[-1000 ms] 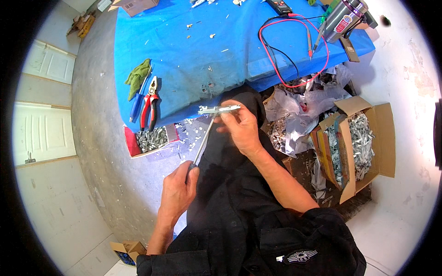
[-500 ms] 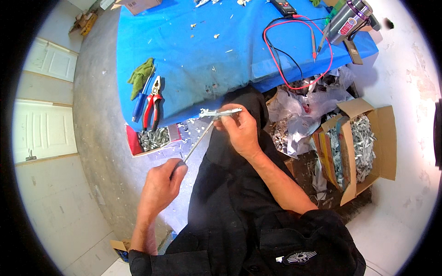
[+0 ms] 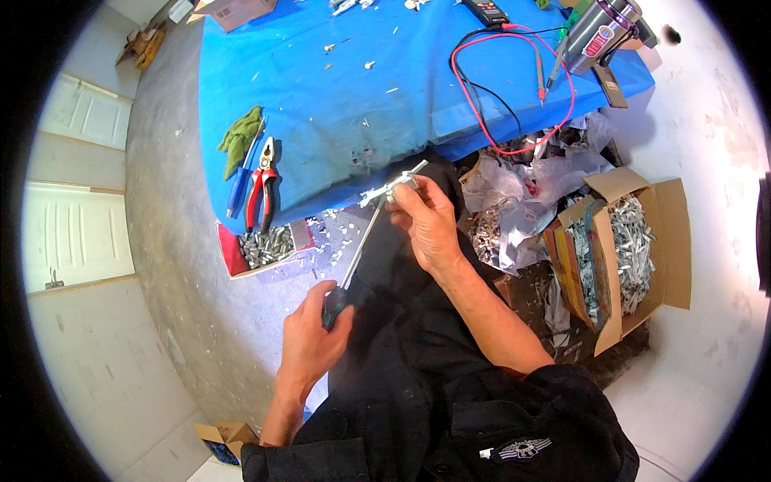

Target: The person assembles metal components, using pliers to hold a bracket while tightening a screw with a screwdriver and then inspecting the finished piece by hand.

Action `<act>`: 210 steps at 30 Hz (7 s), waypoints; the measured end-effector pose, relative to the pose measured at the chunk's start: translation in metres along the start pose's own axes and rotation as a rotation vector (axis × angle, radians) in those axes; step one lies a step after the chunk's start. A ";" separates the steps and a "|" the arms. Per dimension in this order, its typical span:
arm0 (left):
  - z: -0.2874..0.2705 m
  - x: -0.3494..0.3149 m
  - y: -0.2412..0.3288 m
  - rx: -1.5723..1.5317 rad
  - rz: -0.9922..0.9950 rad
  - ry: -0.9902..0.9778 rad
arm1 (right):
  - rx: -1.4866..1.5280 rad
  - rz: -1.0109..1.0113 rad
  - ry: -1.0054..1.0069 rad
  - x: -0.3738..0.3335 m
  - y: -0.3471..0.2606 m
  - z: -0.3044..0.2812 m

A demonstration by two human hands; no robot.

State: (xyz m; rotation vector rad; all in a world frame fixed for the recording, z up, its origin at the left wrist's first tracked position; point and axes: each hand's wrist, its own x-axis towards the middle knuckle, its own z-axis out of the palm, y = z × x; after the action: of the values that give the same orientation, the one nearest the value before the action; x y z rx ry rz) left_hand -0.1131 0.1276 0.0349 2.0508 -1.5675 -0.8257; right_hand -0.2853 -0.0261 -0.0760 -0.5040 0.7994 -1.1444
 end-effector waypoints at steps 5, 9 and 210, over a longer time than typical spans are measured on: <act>-0.011 -0.006 -0.005 0.079 0.175 0.119 | -0.190 -0.106 0.046 -0.006 -0.006 0.013; -0.013 -0.008 0.002 0.134 0.196 0.123 | -0.242 -0.149 0.038 -0.006 -0.004 0.011; -0.099 0.308 -0.077 0.125 0.330 0.431 | -0.047 0.206 0.066 -0.024 -0.007 -0.016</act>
State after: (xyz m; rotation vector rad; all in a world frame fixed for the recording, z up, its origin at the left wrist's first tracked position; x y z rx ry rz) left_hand 0.0654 -0.1497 -0.0039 1.8196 -1.6649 -0.1551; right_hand -0.3064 -0.0051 -0.0735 -0.4143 0.9152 -0.9575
